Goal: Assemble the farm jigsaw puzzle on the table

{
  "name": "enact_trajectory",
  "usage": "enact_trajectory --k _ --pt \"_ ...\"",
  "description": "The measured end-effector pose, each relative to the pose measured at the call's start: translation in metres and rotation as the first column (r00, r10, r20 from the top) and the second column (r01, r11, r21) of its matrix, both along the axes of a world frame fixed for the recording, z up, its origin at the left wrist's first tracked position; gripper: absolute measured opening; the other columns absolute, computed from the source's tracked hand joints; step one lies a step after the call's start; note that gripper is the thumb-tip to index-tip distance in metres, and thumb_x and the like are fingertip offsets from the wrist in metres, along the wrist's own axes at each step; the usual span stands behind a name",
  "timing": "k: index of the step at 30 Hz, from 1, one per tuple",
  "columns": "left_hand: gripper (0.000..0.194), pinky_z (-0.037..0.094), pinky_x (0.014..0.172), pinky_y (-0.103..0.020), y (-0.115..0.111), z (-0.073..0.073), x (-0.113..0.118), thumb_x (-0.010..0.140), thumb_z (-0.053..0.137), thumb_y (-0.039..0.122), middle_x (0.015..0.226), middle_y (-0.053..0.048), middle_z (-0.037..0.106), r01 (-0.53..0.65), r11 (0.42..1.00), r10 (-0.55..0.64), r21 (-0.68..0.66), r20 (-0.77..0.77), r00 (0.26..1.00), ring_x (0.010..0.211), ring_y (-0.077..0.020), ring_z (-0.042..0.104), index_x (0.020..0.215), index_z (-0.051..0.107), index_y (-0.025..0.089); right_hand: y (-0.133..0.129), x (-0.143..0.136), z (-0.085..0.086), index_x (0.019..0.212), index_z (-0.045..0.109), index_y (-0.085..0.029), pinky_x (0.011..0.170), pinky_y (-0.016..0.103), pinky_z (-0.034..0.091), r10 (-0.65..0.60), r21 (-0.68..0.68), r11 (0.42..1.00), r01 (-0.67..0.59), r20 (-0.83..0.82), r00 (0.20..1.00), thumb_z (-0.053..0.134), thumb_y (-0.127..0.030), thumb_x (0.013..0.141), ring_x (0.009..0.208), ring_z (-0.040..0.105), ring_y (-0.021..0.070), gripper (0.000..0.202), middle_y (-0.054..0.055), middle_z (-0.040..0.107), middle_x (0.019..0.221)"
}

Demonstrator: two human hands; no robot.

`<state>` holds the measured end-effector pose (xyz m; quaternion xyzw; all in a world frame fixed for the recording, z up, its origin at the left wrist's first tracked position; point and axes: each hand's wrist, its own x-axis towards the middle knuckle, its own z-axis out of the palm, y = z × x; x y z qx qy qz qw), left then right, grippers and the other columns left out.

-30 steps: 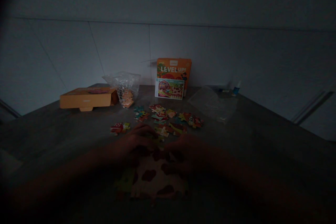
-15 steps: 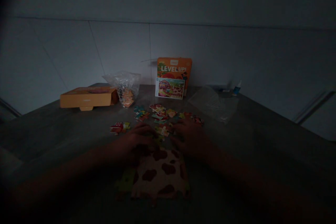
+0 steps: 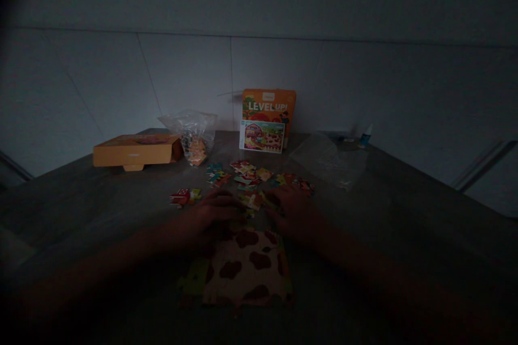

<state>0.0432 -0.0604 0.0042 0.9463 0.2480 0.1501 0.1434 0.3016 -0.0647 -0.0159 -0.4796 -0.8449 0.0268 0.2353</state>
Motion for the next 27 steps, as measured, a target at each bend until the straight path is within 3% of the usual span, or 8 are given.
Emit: enact_trajectory --k 5,9,13,17,20,27 --pt "0.036 0.032 0.111 -0.051 -0.001 0.000 0.000 0.084 0.058 0.009 0.128 -0.007 0.063 0.004 1.000 -0.004 -0.012 0.004 1.000 0.121 -0.0261 0.052 0.116 0.066 0.022 -0.003 -0.003 0.001 0.106 0.064 -0.019 0.083 0.043 0.053 -0.002 0.063 0.998 0.005 -0.050 0.999 0.065 -0.028 0.080 0.097 0.065 0.0270 0.027 0.010 0.070 0.104" --pt "0.044 0.029 0.113 -0.052 -0.001 0.000 0.000 0.083 0.057 0.008 0.132 -0.006 0.061 -0.003 1.000 0.003 -0.030 0.017 1.000 0.124 -0.0259 0.052 0.124 0.061 0.024 -0.007 -0.009 0.006 0.109 0.062 -0.018 0.082 0.043 0.054 0.058 0.094 0.994 -0.049 -0.094 0.994 0.064 -0.031 0.083 0.096 0.066 0.0269 0.030 0.011 0.070 0.105" --pt "0.050 0.032 0.112 -0.049 -0.002 0.001 0.000 0.081 0.054 0.004 0.130 -0.004 0.061 -0.034 0.998 0.037 -0.046 0.073 0.997 0.126 -0.0250 0.049 0.127 0.058 0.025 -0.009 -0.011 0.009 0.110 0.059 -0.018 0.090 0.047 0.051 0.143 0.188 0.975 -0.122 -0.105 0.984 0.063 -0.028 0.085 0.102 0.063 0.0272 0.027 0.011 0.068 0.106" --pt "0.033 0.041 0.107 -0.043 -0.004 0.001 -0.001 0.085 0.057 0.015 0.123 -0.007 0.061 -0.149 0.984 0.165 -0.097 0.180 0.970 0.126 -0.0258 0.047 0.118 0.057 0.021 -0.011 -0.011 0.011 0.116 0.057 -0.019 0.094 0.047 0.050 0.256 0.270 0.937 -0.220 -0.107 0.961 0.063 -0.029 0.087 0.105 0.062 0.0269 0.031 0.012 0.067 0.110" --pt "0.033 0.044 0.105 -0.042 -0.004 -0.001 -0.001 0.086 0.061 0.022 0.123 -0.007 0.059 -0.207 0.970 0.230 -0.125 0.220 0.948 0.125 -0.0256 0.049 0.118 0.055 0.021 -0.014 -0.013 0.013 0.119 0.056 -0.019 0.091 0.043 0.052 0.330 0.308 0.908 -0.283 -0.109 0.938 0.063 -0.031 0.089 0.107 0.062 0.0256 0.033 0.012 0.066 0.112" --pt "0.038 0.042 0.107 -0.042 -0.003 0.000 0.001 0.086 0.065 0.027 0.128 -0.004 0.061 -0.217 0.970 0.236 -0.108 0.211 0.949 0.128 -0.0254 0.048 0.123 0.057 0.024 -0.016 -0.016 0.013 0.123 0.055 -0.022 0.089 0.039 0.054 0.397 0.296 0.891 -0.343 -0.144 0.907 0.063 -0.032 0.090 0.107 0.062 0.0237 0.035 0.010 0.066 0.113"
